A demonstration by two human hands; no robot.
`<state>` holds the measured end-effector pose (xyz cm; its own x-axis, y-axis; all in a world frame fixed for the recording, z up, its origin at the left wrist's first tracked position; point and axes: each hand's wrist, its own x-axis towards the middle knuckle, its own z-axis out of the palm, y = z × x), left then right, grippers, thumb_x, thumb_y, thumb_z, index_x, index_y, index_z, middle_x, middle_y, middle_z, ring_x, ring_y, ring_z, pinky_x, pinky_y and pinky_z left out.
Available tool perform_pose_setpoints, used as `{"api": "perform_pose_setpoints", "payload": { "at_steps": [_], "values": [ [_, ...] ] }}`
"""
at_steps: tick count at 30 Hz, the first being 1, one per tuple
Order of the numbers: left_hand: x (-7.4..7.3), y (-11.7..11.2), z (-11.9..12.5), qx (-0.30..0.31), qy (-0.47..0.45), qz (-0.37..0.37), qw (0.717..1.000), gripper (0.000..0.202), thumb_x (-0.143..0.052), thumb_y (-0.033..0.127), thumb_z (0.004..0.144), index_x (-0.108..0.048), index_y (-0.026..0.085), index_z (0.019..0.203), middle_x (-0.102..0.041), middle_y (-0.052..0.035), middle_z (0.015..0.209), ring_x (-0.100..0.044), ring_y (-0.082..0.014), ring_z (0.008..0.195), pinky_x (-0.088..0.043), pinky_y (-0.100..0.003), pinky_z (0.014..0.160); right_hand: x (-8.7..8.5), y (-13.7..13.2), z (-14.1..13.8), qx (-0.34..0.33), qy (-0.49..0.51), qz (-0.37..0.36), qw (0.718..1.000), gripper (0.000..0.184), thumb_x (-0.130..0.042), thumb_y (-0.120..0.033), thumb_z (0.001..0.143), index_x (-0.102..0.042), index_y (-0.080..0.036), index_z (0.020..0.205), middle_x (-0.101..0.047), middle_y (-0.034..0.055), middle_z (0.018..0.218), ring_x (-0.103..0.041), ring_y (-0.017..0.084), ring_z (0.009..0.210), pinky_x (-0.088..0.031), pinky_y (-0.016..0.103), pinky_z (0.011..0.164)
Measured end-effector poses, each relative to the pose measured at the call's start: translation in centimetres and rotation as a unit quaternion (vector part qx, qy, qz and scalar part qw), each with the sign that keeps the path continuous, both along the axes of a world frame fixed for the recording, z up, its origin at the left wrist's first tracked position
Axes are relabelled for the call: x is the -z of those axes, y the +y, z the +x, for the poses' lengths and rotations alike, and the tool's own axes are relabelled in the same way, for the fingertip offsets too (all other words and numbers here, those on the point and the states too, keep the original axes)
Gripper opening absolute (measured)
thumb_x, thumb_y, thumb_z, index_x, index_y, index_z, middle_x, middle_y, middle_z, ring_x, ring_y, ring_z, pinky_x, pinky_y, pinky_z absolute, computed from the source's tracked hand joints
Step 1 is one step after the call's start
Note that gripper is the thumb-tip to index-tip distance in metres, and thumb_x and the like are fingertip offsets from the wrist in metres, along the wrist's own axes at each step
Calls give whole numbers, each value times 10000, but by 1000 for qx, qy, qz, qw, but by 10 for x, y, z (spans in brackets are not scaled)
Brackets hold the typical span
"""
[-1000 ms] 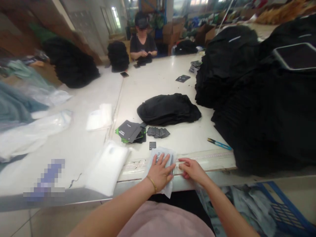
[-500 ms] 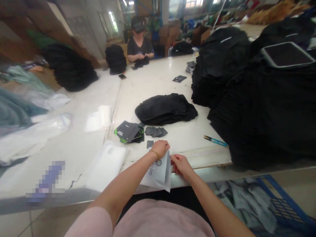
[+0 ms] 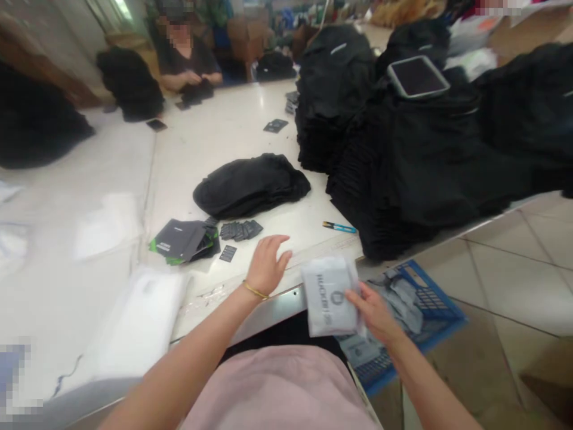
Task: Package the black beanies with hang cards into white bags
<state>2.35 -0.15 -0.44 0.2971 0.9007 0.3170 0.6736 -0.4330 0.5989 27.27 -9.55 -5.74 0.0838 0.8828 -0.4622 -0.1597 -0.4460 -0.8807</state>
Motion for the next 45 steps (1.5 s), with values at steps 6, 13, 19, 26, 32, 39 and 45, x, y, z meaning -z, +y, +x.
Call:
{"api": "perform_pose_setpoints", "payload": {
  "at_steps": [6,13,19,26,32,39,45],
  "values": [
    [40,-7,-65,-34,62,-68,995,206,-472,241,816,-555,193,998,-600,-59,1026,-537,-205,984,-428,-385,902,55,-79,123,303,92,-175,932,187,-546,-239,740,-599,-228,920,-707,10,691,-663,200,609,-551,343,634],
    [42,45,-85,-67,156,31,985,325,-486,218,780,-528,173,1100,-500,-106,1209,-437,-250,1151,-354,-435,989,89,-69,54,228,140,-241,933,159,-465,-214,813,-618,-179,788,-665,38,588,-642,168,526,-532,288,535],
    [26,134,-124,-188,247,21,950,526,-447,90,750,-381,97,1272,-379,-149,1347,-338,-257,1250,-308,-405,1035,2,32,0,-135,54,-35,989,267,-592,-385,747,-638,-155,875,-676,42,684,-613,136,565,-472,238,523],
    [17,173,-150,-184,277,-41,942,295,-395,157,824,-573,192,1056,-583,-60,1101,-554,-187,1009,-430,-288,876,-14,230,-78,-80,-311,244,915,314,-453,-346,776,-628,-134,928,-686,101,818,-638,199,672,-518,330,583],
    [13,169,-175,-177,277,-63,942,202,-467,286,828,-592,220,972,-629,-35,915,-593,-180,865,-452,-275,751,-4,339,-112,-73,-429,325,840,249,-506,-150,699,-672,-181,883,-630,124,1046,-549,257,989,-417,407,879],
    [-13,176,-192,-235,183,30,954,241,-401,283,874,-601,233,998,-634,-26,1011,-578,-170,937,-449,-281,816,-26,361,-97,-71,-481,374,790,217,-464,-176,756,-665,-152,836,-653,128,969,-574,250,953,-420,408,887],
    [-70,92,-167,-197,78,184,960,219,-367,275,876,-551,201,969,-605,-53,964,-540,-184,967,-425,-346,898,-83,261,-73,84,-378,458,801,234,-429,-254,813,-617,-168,924,-615,99,1100,-555,214,1035,-386,386,950]
  ]
}}
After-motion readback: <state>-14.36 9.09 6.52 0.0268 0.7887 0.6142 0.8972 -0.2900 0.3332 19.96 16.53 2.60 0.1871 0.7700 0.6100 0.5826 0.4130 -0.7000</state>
